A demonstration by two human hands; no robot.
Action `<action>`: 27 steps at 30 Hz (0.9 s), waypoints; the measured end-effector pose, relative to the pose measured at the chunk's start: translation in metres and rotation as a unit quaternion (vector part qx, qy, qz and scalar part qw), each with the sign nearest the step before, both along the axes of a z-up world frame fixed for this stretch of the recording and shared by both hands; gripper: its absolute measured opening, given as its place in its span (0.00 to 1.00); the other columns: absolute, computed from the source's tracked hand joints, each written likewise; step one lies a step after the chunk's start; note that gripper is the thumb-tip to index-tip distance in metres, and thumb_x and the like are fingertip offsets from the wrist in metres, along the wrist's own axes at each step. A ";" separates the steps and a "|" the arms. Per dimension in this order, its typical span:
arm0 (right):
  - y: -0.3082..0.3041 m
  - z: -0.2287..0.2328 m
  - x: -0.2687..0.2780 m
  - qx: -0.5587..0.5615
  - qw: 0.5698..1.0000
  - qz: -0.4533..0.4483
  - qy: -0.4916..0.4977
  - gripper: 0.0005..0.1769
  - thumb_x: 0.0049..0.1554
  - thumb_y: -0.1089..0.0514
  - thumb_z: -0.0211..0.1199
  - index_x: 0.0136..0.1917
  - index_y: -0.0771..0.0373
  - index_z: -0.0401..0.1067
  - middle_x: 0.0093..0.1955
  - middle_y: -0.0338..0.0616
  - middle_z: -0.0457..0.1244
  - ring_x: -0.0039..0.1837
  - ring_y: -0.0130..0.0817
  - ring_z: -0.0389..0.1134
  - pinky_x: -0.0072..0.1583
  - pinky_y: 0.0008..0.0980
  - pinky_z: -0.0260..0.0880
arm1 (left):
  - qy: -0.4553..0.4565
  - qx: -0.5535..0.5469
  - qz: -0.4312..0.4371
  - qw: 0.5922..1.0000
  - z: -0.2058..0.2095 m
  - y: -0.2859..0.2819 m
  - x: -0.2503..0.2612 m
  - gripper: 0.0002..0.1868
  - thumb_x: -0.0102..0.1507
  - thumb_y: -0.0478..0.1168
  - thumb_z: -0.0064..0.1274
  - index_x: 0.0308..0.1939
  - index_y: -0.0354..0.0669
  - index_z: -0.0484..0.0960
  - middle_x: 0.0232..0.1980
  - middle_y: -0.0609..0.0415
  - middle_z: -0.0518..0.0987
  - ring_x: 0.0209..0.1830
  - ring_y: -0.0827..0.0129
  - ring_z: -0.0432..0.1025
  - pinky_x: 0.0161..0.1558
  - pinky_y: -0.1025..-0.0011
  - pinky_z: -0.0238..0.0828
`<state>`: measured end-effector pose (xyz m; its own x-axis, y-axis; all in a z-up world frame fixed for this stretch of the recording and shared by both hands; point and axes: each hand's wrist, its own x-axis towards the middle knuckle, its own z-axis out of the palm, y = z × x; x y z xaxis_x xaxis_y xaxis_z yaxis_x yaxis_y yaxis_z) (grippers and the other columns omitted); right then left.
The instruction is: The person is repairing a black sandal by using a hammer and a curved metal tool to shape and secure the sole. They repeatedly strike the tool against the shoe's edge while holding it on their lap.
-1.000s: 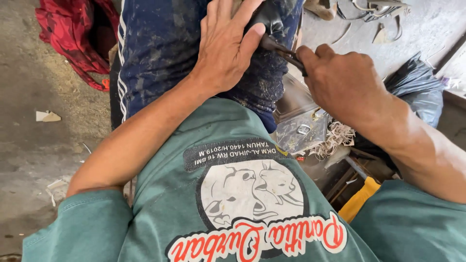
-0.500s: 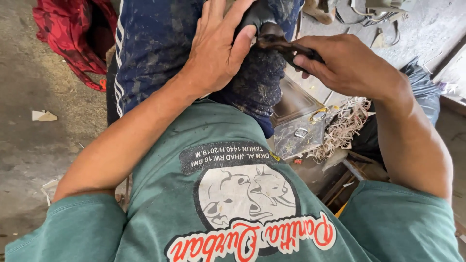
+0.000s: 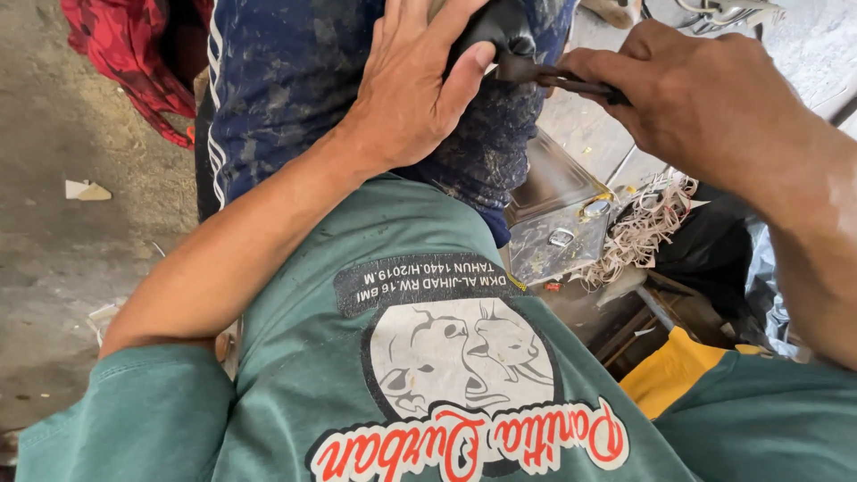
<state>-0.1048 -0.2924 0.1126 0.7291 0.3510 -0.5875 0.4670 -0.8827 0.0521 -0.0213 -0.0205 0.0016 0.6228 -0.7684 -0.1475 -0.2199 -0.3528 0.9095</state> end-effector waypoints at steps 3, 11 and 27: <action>0.010 0.007 -0.010 -0.081 0.994 0.056 -0.042 0.24 0.71 0.37 0.57 0.78 0.28 0.63 0.48 0.19 0.63 0.36 0.20 0.70 0.31 0.24 0.71 | -0.061 0.012 0.013 0.998 -0.004 -0.002 -0.008 0.25 0.78 0.57 0.30 0.73 0.51 0.65 0.71 0.42 0.65 0.66 0.43 0.62 0.61 0.49 0.64; 0.055 -0.001 -0.038 0.033 0.984 -0.163 0.065 0.23 0.71 0.42 0.52 0.72 0.55 0.69 0.46 0.42 0.70 0.35 0.53 0.73 0.31 0.53 0.72 | -0.052 0.037 0.010 0.998 0.011 -0.002 -0.008 0.29 0.77 0.60 0.24 0.72 0.49 0.65 0.69 0.42 0.66 0.64 0.45 0.62 0.59 0.51 0.60; 0.048 -0.008 -0.011 0.307 0.895 -0.265 0.183 0.26 0.68 0.53 0.50 0.75 0.68 0.63 0.62 0.62 0.68 0.58 0.61 0.70 0.54 0.55 0.66 | 0.022 -0.027 -0.004 0.999 -0.015 0.013 0.008 0.26 0.82 0.54 0.30 0.81 0.50 0.53 0.83 0.41 0.54 0.86 0.46 0.48 0.86 0.51 0.48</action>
